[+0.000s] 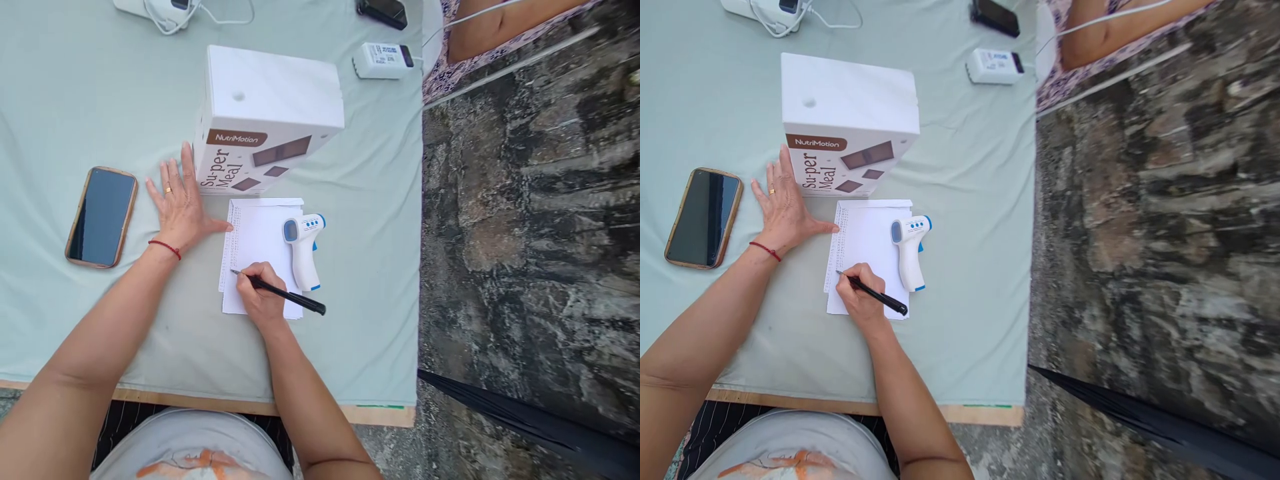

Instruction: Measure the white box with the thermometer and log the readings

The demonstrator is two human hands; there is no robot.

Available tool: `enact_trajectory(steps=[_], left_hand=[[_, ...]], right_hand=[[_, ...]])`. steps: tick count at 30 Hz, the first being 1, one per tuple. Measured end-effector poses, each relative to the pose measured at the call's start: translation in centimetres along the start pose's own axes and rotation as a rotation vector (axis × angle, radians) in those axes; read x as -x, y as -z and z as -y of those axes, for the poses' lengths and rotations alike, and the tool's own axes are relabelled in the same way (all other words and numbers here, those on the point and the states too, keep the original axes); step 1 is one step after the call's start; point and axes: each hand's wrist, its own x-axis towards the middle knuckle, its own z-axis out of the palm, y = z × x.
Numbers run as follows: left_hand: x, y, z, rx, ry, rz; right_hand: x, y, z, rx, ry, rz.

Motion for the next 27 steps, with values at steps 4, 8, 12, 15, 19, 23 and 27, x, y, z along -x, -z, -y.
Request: enact_trajectory(steps=[4,8,12,15,19,23,27], left_hand=[[0.02,0.00,0.12,0.011,-0.004,-0.002],[0.03,0.06,0.20,0.038,-0.008,0.002],[0.01,0.02,0.25,0.046,-0.005,-0.002],[0.01,-0.11,0.31,0.047,-0.007,-0.016],[0.02,-0.24,0.44,0.056,-0.018,-0.029],[0.01,-0.21,0.49,0.067,-0.020,-0.032],[0.04,-0.06,0.35,0.046,-0.012,-0.020]], right_hand=[[0.05,-0.04,-0.03,0.004,-0.012,-0.054],[0.01,-0.17,0.04,0.008,0.005,-0.063],[-0.01,-0.21,0.00,0.017,0.003,-0.054],[-0.01,-0.17,-0.09,0.021,0.002,-0.047],[-0.05,-0.12,-0.07,0.021,0.012,-0.041],[-0.09,-0.07,0.02,0.003,0.019,-0.027],[-0.08,-0.02,0.00,-0.008,0.022,-0.020]])
